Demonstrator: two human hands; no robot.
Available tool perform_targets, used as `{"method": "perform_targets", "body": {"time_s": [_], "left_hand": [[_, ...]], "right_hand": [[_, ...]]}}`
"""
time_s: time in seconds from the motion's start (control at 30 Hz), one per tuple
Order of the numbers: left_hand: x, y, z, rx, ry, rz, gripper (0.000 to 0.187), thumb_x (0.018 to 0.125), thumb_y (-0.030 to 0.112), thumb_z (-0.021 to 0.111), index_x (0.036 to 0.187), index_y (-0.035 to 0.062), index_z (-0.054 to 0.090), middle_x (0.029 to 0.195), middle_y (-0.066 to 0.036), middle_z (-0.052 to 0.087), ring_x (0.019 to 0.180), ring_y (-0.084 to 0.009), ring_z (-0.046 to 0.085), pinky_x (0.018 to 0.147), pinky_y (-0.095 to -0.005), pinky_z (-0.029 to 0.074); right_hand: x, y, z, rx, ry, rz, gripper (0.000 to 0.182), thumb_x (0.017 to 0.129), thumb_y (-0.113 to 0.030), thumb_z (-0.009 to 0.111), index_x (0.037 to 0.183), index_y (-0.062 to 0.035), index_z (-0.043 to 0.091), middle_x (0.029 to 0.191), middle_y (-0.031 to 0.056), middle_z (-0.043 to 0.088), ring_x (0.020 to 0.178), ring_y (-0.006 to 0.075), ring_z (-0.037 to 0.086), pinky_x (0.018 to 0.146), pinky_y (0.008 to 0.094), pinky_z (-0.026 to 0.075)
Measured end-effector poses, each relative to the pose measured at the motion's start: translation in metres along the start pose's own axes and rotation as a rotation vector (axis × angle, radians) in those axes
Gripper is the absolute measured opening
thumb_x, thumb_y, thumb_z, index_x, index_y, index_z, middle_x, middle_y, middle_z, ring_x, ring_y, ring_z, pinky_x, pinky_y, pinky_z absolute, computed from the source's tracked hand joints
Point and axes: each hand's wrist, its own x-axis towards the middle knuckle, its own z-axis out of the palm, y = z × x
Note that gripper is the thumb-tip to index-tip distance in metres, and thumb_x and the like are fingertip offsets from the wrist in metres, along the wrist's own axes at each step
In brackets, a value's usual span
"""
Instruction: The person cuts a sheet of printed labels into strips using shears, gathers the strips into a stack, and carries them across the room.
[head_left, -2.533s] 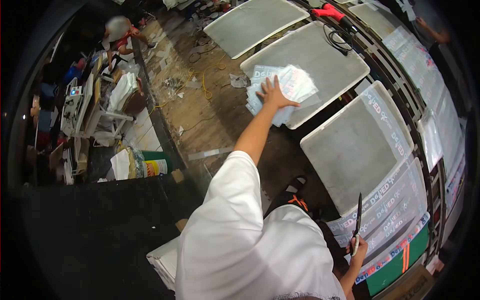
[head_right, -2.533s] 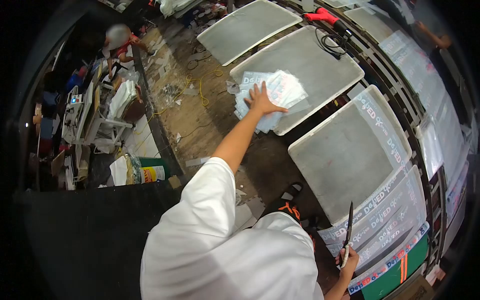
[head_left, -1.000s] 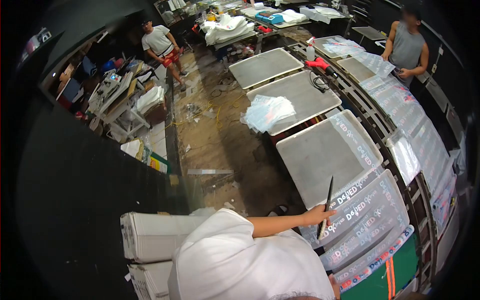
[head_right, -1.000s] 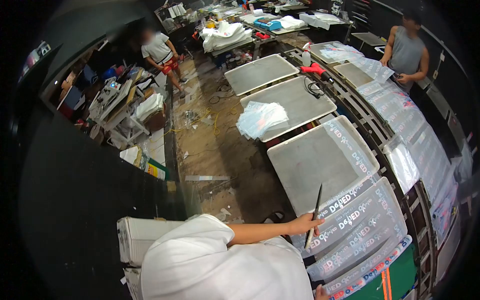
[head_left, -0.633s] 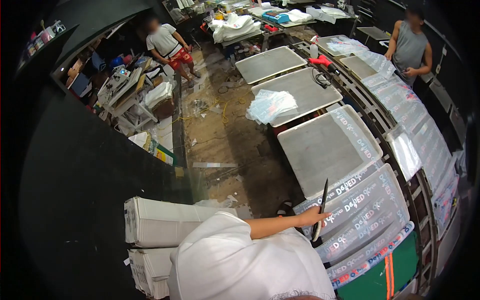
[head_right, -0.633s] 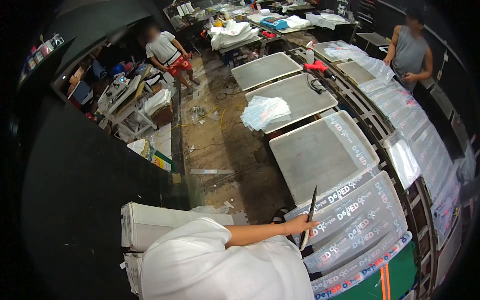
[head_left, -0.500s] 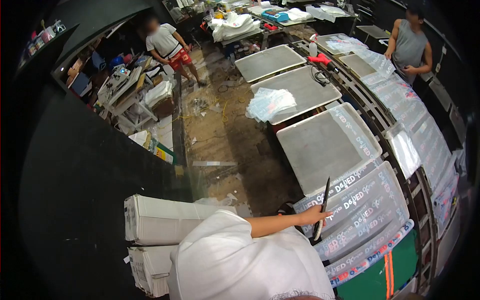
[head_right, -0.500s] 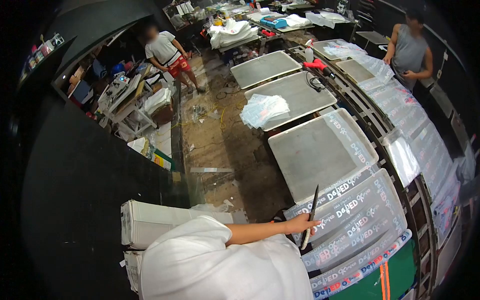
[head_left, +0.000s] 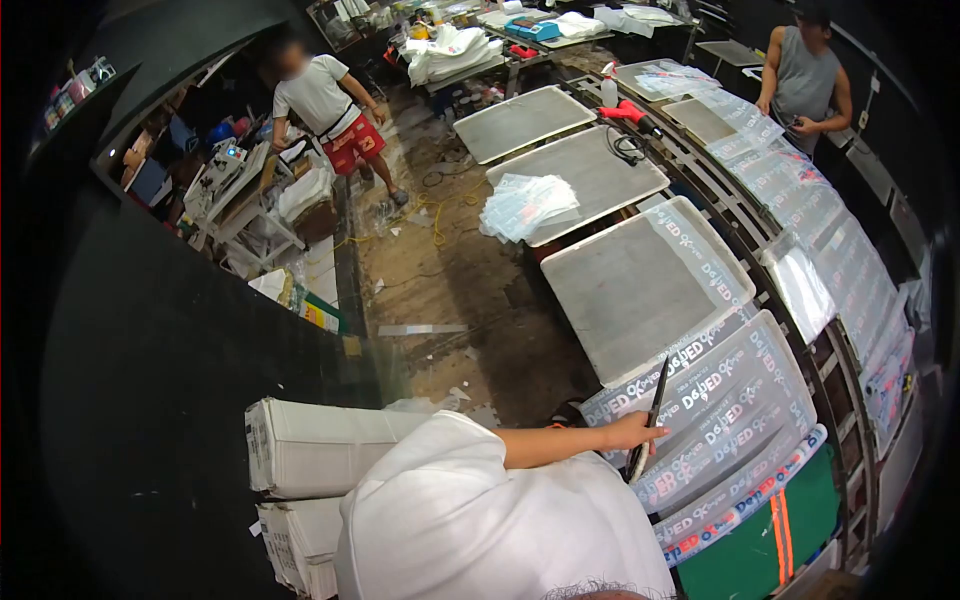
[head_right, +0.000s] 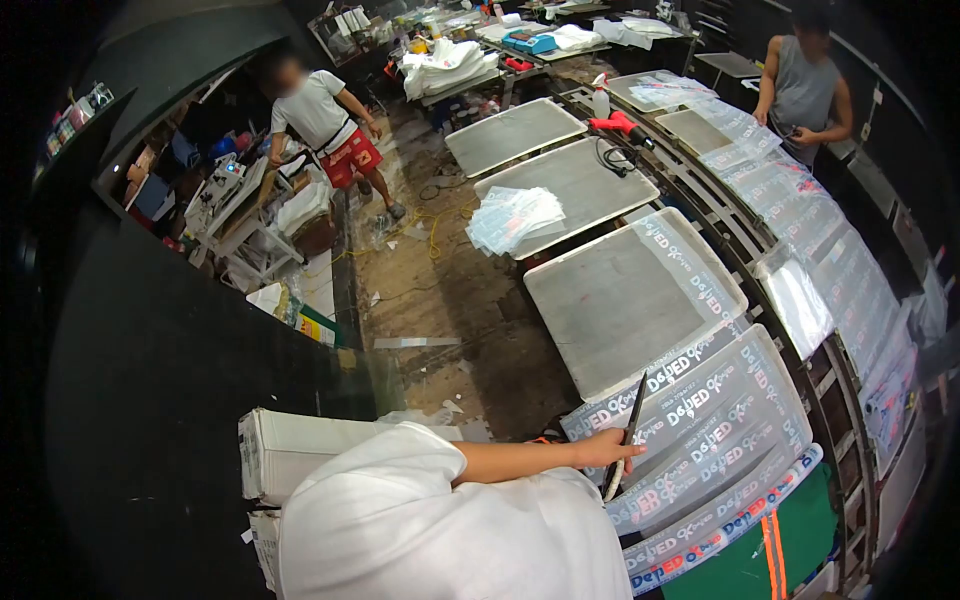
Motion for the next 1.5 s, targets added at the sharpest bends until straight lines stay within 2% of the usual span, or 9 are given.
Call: {"method": "perform_targets", "body": {"time_s": [0.57,0.77,0.83,0.9,0.93,1.03,1.17,1.3,1.5], "left_hand": [[0.009,-0.016,-0.012,-0.078,0.018,0.024,0.042,0.093,0.036,0.062,0.104,-0.0045,0.059,0.08,-0.01,0.068,0.071,-0.0177,0.067,0.062,-0.0322,0.052],[0.003,-0.001,0.006,-0.146,-0.044,-0.145,0.03,0.098,0.038,0.056,0.103,0.0086,0.057,0.092,-0.006,0.069,0.09,-0.0164,0.067,0.076,-0.0349,0.05],[0.005,-0.001,0.015,-0.136,-0.073,-0.162,0.032,0.098,0.04,0.056,0.102,0.009,0.059,0.094,-0.006,0.07,0.09,-0.0168,0.067,0.077,-0.0361,0.05],[0.017,-0.015,0.021,-0.063,-0.16,-0.165,0.032,0.097,0.04,0.056,0.102,0.0091,0.063,0.095,-0.005,0.07,0.092,-0.0165,0.066,0.079,-0.0364,0.051],[0.023,-0.012,0.027,0.048,-0.197,-0.181,0.033,0.097,0.041,0.057,0.102,0.0089,0.065,0.098,-0.005,0.07,0.097,-0.0162,0.066,0.081,-0.0375,0.051],[0.01,0.015,0.062,-0.165,-0.254,-0.243,0.032,0.097,0.036,0.058,0.108,0.0063,0.064,0.101,-0.006,0.068,0.095,-0.0172,0.065,0.082,-0.0354,0.054],[0.007,0.016,0.074,-0.262,-0.396,-0.278,0.032,0.098,0.028,0.059,0.119,0.004,0.059,0.115,-0.009,0.062,0.099,-0.0192,0.064,0.083,-0.034,0.056],[0.0,0.01,0.079,-0.234,-0.451,-0.324,0.042,0.099,0.031,0.058,0.13,0.0042,0.054,0.121,-0.009,0.059,0.107,-0.0187,0.061,0.083,-0.0355,0.056],[-0.005,-0.003,0.084,-0.147,-0.568,-0.306,0.044,0.1,0.034,0.056,0.136,0.0075,0.052,0.121,-0.01,0.059,0.108,-0.018,0.06,0.086,-0.0326,0.05]], "right_hand": [[-0.032,0.032,-0.001,0.063,-0.093,0.014,0.071,0.093,-0.058,0.052,0.124,0.0059,0.059,0.117,0.0232,0.065,0.107,0.03,0.064,0.086,0.0376,0.052],[-0.075,-0.075,-0.037,-0.36,-0.311,0.021,0.085,0.088,-0.068,0.049,0.138,0.0007,0.05,0.133,0.0259,0.056,0.124,0.0329,0.055,0.096,0.04,0.049],[-0.076,-0.097,-0.037,-0.381,0.117,-0.169,0.051,0.094,-0.041,0.06,0.126,-0.001,0.061,0.109,0.0152,0.069,0.098,0.0242,0.066,0.087,0.0349,0.051],[-0.062,-0.127,-0.038,0.297,0.11,-0.238,0.05,0.093,-0.038,0.062,0.128,-0.0014,0.059,0.113,0.0154,0.067,0.104,0.0224,0.064,0.093,0.0327,0.048],[-0.058,-0.145,-0.037,0.424,0.179,-0.35,0.037,0.093,-0.022,0.065,0.123,-0.0005,0.061,0.103,0.01,0.069,0.096,0.0159,0.063,0.089,0.03,0.049],[-0.056,-0.175,-0.032,0.611,0.066,-0.479,0.03,0.095,-0.015,0.062,0.119,0.0018,0.061,0.108,0.0094,0.067,0.099,0.0167,0.062,0.089,0.0297,0.049],[-0.064,-0.17,-0.03,0.943,-0.091,-0.397,0.035,0.093,-0.011,0.061,0.127,-0.0013,0.055,0.114,0.0062,0.06,0.1,0.0163,0.06,0.089,0.031,0.048],[-0.062,-0.142,-0.027,0.737,-0.136,-0.418,0.041,0.093,-0.004,0.059,0.133,-0.0009,0.051,0.111,0.0097,0.061,0.096,0.0125,0.06,0.083,0.0258,0.049],[-0.058,-0.142,-0.011,0.747,-0.208,-0.31,0.058,0.08,-0.002,0.075,0.134,-0.0007,0.053,0.095,0.0058,0.069,0.087,0.0114,0.065,0.083,0.0261,0.051]]}}
